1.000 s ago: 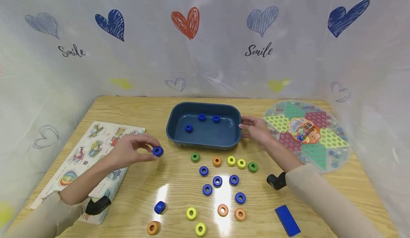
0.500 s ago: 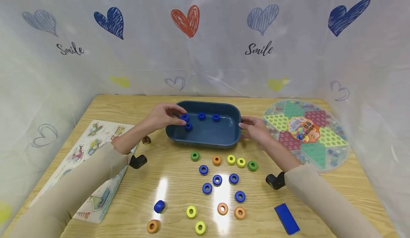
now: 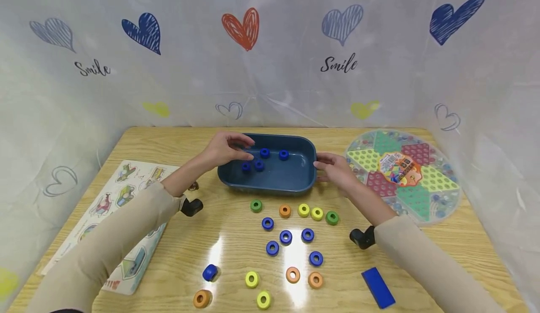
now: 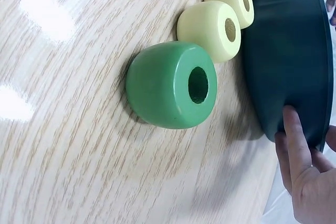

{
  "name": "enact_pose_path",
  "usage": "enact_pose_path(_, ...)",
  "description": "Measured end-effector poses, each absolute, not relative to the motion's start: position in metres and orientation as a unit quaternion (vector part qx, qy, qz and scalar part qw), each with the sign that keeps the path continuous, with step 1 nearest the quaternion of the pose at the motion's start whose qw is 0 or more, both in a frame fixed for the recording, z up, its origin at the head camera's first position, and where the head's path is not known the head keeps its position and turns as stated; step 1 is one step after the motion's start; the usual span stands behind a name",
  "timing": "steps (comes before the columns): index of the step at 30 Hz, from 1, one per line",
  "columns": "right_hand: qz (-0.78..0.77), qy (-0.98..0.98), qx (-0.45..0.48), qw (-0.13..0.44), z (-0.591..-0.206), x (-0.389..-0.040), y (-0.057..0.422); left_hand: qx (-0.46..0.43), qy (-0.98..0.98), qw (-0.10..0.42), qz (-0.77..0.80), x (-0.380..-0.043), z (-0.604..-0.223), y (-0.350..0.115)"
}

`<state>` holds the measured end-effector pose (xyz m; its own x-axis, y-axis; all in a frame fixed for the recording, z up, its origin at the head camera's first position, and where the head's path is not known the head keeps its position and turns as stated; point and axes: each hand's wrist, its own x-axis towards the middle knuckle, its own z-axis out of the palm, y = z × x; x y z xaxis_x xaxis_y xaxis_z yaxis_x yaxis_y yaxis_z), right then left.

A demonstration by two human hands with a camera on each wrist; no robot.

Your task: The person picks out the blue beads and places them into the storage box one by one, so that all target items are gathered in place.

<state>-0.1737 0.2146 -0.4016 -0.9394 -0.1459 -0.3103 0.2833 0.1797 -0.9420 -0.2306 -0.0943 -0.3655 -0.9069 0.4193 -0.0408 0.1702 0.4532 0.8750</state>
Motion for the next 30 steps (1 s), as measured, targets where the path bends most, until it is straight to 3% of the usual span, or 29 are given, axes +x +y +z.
enact_pose_path(13, -0.647, 0.742, 0.037, 0.173, -0.4, -0.174, 0.215, 0.201, 0.807, 0.138, 0.538, -0.209, -0.362, -0.11)
enact_pose_path(30, -0.648, 0.74, 0.039, 0.174, -0.399, -0.172, 0.214, 0.276, 0.76, 0.222, 0.544, -0.123, -0.385, -0.154)
